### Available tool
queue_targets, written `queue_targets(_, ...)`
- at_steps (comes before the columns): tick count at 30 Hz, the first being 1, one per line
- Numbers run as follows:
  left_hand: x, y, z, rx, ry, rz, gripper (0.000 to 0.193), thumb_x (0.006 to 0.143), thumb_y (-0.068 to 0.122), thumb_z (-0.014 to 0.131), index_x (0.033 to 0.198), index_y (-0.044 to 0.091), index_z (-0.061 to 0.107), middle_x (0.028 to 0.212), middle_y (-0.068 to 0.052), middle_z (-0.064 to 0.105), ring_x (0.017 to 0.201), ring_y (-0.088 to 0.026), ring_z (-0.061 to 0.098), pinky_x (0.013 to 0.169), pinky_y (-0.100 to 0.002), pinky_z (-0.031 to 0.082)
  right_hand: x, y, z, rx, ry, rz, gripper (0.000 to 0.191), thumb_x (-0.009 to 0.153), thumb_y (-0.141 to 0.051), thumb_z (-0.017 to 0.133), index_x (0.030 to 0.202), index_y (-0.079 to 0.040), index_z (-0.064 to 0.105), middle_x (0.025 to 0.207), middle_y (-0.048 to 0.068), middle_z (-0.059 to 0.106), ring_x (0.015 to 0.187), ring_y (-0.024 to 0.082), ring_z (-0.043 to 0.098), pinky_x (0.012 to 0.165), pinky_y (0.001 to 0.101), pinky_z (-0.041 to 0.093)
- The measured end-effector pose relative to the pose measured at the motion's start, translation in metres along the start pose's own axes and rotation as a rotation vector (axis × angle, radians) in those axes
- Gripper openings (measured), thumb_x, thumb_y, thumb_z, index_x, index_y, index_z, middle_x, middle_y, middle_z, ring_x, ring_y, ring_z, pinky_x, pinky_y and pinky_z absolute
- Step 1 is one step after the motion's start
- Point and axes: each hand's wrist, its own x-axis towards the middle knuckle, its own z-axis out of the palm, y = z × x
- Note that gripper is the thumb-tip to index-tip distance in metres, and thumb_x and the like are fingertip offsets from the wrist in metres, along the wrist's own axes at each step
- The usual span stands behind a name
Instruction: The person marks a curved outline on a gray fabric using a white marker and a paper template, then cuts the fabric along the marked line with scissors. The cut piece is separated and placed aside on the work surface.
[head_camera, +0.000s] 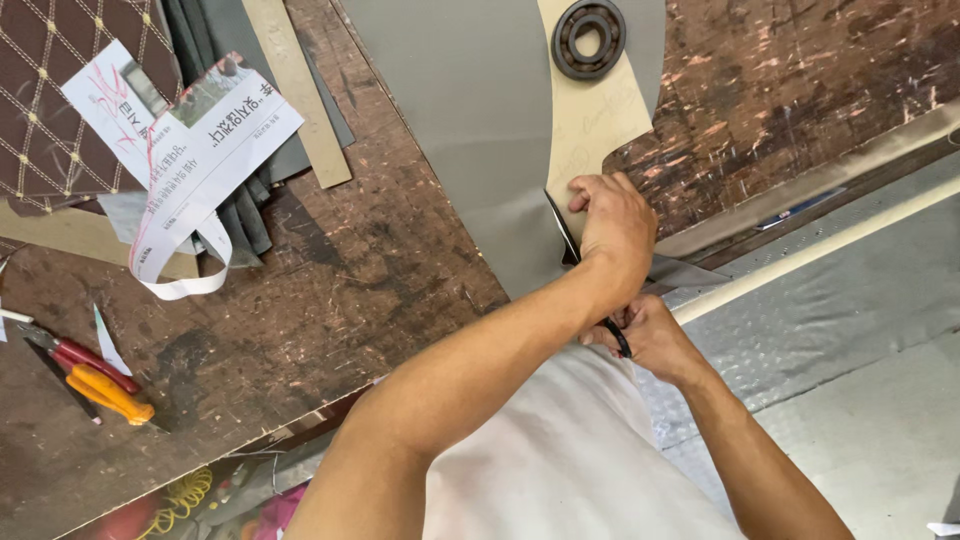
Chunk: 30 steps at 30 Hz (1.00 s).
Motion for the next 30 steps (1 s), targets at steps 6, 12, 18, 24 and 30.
queue_targets(6,-0.002,-0.002,0.006,-0.021,0.073,-0.035,0.027,0.090,0.018,0.061,0.107,0.002,0.074,0.095,-0.018,0.065,0.082,-0.034,0.065,0.082,-0.056,0.046,-0.015,-0.013,0.004,-0.127,0.008,-0.041,0.024,0.078,-0.015,0.090,0.086,0.000,0.073,0.065,-0.007,0.041,0.060,0.007,0.033,0.051,0.0265,0.028)
queue_targets(12,-0.010,-0.019,0.023,-0.222,0.247,0.025,0.025,0.086,0.016,0.062,0.108,0.010,0.071,0.102,-0.013,0.067,0.097,-0.029,0.065,0.086,-0.046,0.047,-0.067,-0.015,-0.037,-0.288,-0.058,0.201,0.034,0.068,-0.014,0.094,0.096,-0.001,0.079,0.062,-0.005,0.042,0.058,0.008,0.038,0.051,0.0277,0.031)
queue_targets(18,0.007,-0.073,0.009,-0.679,0.657,-0.073,0.040,0.078,-0.001,0.070,0.117,0.003,0.063,0.125,-0.020,0.059,0.115,-0.037,0.058,0.094,-0.046,0.048,-0.061,-0.014,-0.089,-0.121,0.199,0.254,0.034,0.073,-0.011,0.087,0.106,-0.002,0.079,0.062,0.000,0.058,0.054,0.010,0.047,0.048,0.0281,0.036)
queue_targets(24,0.054,-0.124,-0.040,-0.460,0.546,-0.214,0.094,0.070,0.008,0.081,0.153,0.013,0.037,0.160,-0.023,0.027,0.148,-0.039,0.029,0.118,-0.054,0.032,-0.008,-0.052,-0.125,-0.048,0.109,0.140,0.029,0.078,-0.011,0.083,0.104,-0.001,0.077,0.066,0.002,0.065,0.054,0.010,0.054,0.049,0.0264,0.043)
queue_targets(30,0.075,-0.135,-0.044,-0.532,0.386,-0.179,0.118,0.064,0.024,0.093,0.159,0.020,0.023,0.163,-0.022,0.017,0.151,-0.041,0.018,0.122,-0.057,0.023,0.014,-0.083,-0.142,-0.033,0.030,0.140,0.029,0.076,-0.010,0.084,0.102,-0.001,0.075,0.069,-0.001,0.066,0.058,0.007,0.055,0.051,0.0243,0.043)
